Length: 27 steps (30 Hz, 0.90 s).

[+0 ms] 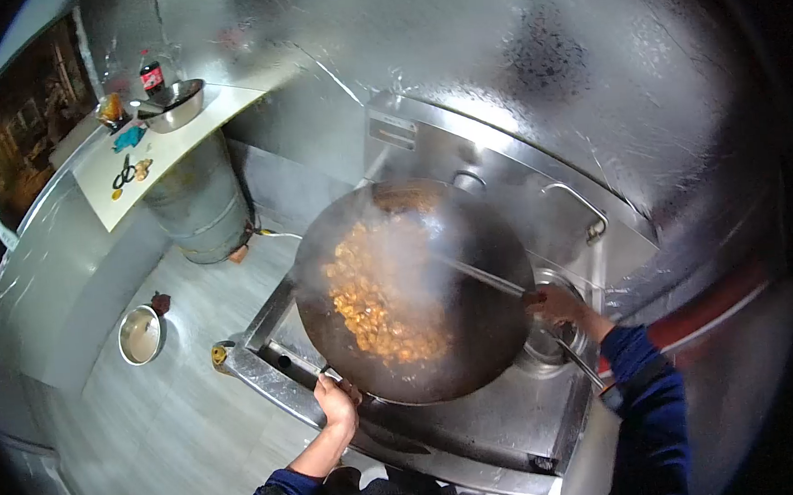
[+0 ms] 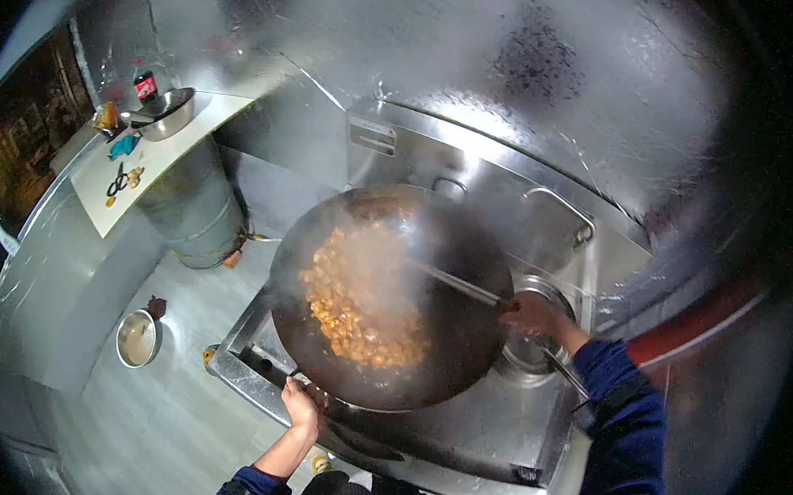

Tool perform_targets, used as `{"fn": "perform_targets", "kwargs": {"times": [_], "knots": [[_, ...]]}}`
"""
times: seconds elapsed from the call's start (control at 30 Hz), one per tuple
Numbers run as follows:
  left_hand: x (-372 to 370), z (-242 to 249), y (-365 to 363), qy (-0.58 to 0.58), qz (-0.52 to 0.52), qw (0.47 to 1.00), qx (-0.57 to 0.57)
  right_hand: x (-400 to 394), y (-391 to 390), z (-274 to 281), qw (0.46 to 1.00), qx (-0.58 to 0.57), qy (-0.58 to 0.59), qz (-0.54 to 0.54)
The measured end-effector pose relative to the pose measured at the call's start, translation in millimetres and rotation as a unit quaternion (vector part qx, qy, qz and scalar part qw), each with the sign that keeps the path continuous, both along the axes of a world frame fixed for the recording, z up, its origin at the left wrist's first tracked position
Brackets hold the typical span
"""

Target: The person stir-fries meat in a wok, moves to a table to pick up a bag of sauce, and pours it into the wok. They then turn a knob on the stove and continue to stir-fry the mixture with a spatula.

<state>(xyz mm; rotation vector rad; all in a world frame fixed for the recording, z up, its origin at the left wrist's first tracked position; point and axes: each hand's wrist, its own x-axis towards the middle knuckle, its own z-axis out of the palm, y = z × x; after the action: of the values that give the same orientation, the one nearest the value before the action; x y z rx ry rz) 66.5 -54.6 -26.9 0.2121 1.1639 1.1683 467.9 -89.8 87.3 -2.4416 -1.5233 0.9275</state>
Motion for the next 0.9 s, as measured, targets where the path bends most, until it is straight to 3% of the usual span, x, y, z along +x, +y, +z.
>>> {"fn": "perform_targets", "kwargs": {"times": [0.03, 0.17, 0.23, 0.3, 0.37, 0.43, 0.5, 0.57, 0.63, 0.67, 0.83, 0.9], "knots": [[-1.3, -1.8, 0.1, 0.011, 0.000, 1.000, 0.002, -1.2, 7.4, -18.6, 0.990, 0.078, -0.070, 0.099], [0.2, 5.8, 2.3, 0.017, 0.005, 1.000, -0.017, -32.6, -4.5, -7.3, 0.973, 0.114, -0.142, 0.142], [0.4, 2.7, 2.3, 0.025, -0.003, 1.000, -0.018, -31.1, -24.7, 0.0, 0.935, 0.128, -0.258, 0.205], [1.9, 5.0, 2.7, 0.050, 0.006, 0.999, -0.017, -55.8, -49.4, 44.5, 0.914, 0.078, -0.326, 0.227], [-1.7, 2.4, 1.9, 0.031, -0.010, 0.999, -0.008, -54.6, -80.4, 50.4, 0.842, 0.009, -0.477, 0.253], [-2.8, -3.1, 2.2, -0.003, 0.002, 1.000, -0.010, -79.8, -109.3, 93.2, 0.835, 0.094, -0.471, 0.269], [-3.8, -2.9, 2.1, -0.019, -0.012, 1.000, -0.004, -119.0, -131.1, 142.5, 0.786, 0.026, -0.566, 0.246], [-6.9, -4.6, 1.8, -0.055, -0.022, 0.998, -0.009, -149.1, -154.0, 178.6, 0.790, 0.050, -0.567, 0.227], [-8.8, 1.3, 1.8, -0.097, -0.018, 0.995, -0.022, -184.7, -175.6, 201.2, 0.741, 0.030, -0.631, 0.229], [-8.7, 0.0, 2.0, -0.093, -0.025, 0.995, -0.014, -196.9, -185.2, 206.1, 0.740, -0.009, -0.633, 0.226], [-12.1, 2.1, 11.8, -0.070, -0.028, 0.997, 0.026, -264.0, -178.7, 171.5, 0.716, -0.027, -0.618, 0.324], [-20.8, 2.6, 25.6, -0.060, -0.031, 0.998, 0.020, -277.0, -155.8, 129.0, 0.765, -0.040, -0.582, 0.273]]}}
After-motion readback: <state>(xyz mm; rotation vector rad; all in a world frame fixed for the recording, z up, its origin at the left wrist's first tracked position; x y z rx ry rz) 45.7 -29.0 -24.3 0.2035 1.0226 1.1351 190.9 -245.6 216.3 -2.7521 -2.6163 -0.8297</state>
